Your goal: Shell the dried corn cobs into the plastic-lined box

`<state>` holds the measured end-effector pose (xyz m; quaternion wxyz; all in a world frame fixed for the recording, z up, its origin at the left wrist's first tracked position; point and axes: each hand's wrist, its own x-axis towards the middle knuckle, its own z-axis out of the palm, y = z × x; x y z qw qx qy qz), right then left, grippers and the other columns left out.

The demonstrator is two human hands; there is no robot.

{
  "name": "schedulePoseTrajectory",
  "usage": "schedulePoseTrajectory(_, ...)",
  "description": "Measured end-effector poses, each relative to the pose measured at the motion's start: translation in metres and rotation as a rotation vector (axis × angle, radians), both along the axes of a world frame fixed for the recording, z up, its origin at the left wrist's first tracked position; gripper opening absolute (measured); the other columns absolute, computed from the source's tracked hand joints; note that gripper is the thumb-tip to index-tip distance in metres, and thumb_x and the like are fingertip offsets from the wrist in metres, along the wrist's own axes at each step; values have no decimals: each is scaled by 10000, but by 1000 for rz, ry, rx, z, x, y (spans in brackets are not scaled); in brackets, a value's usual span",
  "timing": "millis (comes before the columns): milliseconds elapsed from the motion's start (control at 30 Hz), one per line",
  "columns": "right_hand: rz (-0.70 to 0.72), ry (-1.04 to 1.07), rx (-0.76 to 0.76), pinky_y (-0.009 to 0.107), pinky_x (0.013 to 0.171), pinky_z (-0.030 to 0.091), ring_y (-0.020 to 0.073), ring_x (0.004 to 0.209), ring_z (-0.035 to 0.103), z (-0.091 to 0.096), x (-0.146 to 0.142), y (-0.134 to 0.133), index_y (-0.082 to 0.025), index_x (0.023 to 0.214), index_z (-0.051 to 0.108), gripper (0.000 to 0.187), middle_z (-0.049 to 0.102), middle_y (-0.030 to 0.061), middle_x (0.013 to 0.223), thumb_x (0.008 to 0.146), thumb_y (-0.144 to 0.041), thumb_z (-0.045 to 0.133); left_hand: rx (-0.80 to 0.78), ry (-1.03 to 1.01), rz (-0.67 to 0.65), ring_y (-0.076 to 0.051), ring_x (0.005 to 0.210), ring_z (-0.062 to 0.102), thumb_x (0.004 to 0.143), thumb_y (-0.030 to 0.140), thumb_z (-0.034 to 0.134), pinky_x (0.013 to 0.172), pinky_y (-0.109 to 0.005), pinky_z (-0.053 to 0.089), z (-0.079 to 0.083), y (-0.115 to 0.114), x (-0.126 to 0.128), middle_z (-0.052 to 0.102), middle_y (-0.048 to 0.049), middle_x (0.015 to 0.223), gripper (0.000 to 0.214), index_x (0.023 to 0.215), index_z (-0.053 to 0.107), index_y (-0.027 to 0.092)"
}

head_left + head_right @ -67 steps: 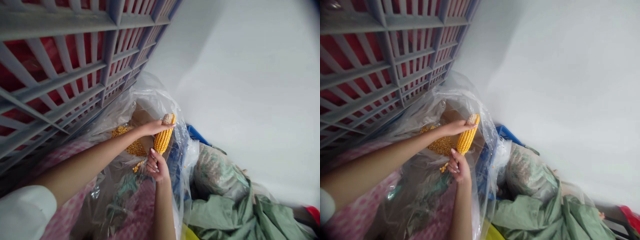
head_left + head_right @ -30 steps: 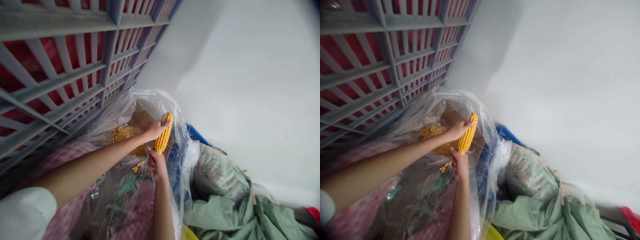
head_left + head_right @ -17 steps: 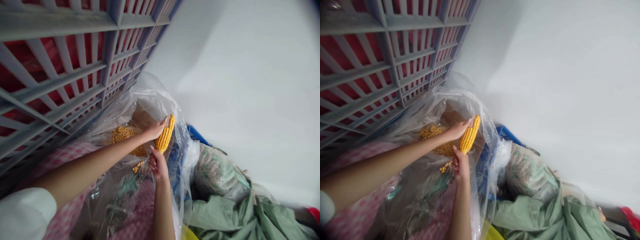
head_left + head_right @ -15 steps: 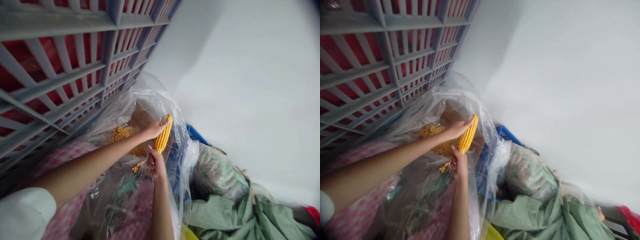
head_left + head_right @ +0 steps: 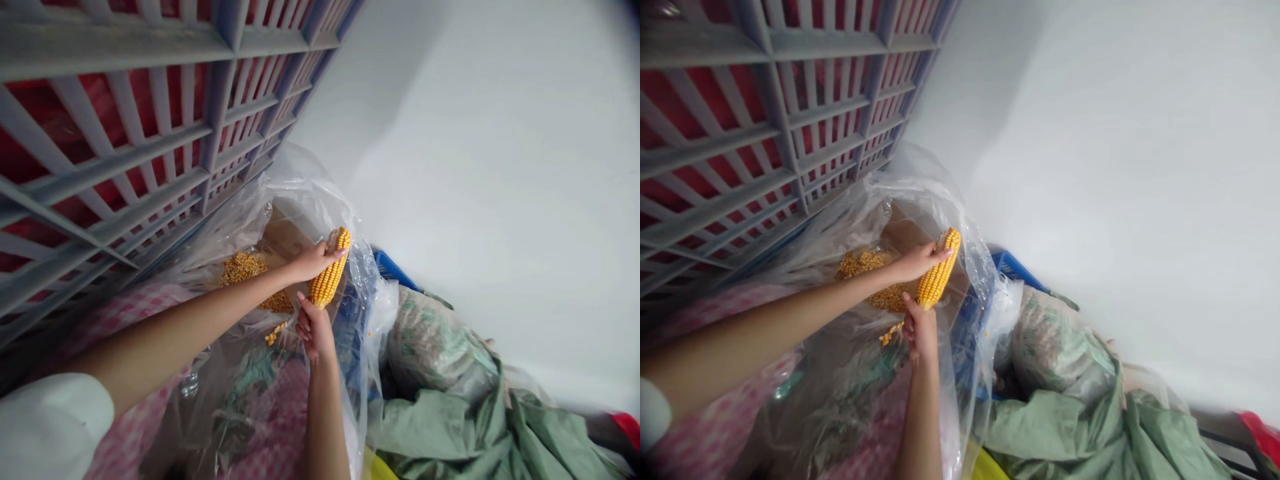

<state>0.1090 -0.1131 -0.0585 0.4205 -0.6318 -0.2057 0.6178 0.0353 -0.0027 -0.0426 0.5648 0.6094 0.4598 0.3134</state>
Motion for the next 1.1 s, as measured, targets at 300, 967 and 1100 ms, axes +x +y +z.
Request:
schedulePoseTrajectory(300, 15, 22, -16, 183, 293, 56, 11, 284, 109, 1, -1, -1, -194, 553, 338, 383, 247, -132, 318, 612, -375, 671, 8, -8, -13, -207, 749, 581, 727, 666, 309, 619, -280, 398, -1, 2, -2, 623, -114, 831, 589, 861, 523, 134)
schedulePoseTrajectory(967, 28, 76, -8, 178, 296, 44, 6, 273, 110, 4, 2, 1, -188, 529, 310, 401, 265, -128, 311, 643, -385, 640, -130, -326, -88, -206, 908, 553, 749, 511, 441, 766, -292, 408, -9, 0, 8, 617, -91, 988, 484, 1017, 530, 118)
schedulePoseTrajectory(1100, 46, 29, -6, 195, 300, 37, 13, 273, 108, 2, -1, 1, -190, 517, 317, 397, 262, -123, 305, 641, -398, 631, -83, -190, 13, -201, 831, 565, 754, 557, 388, 714, -277, 418, -12, -3, 12, 635, -78, 890, 502, 944, 554, 123)
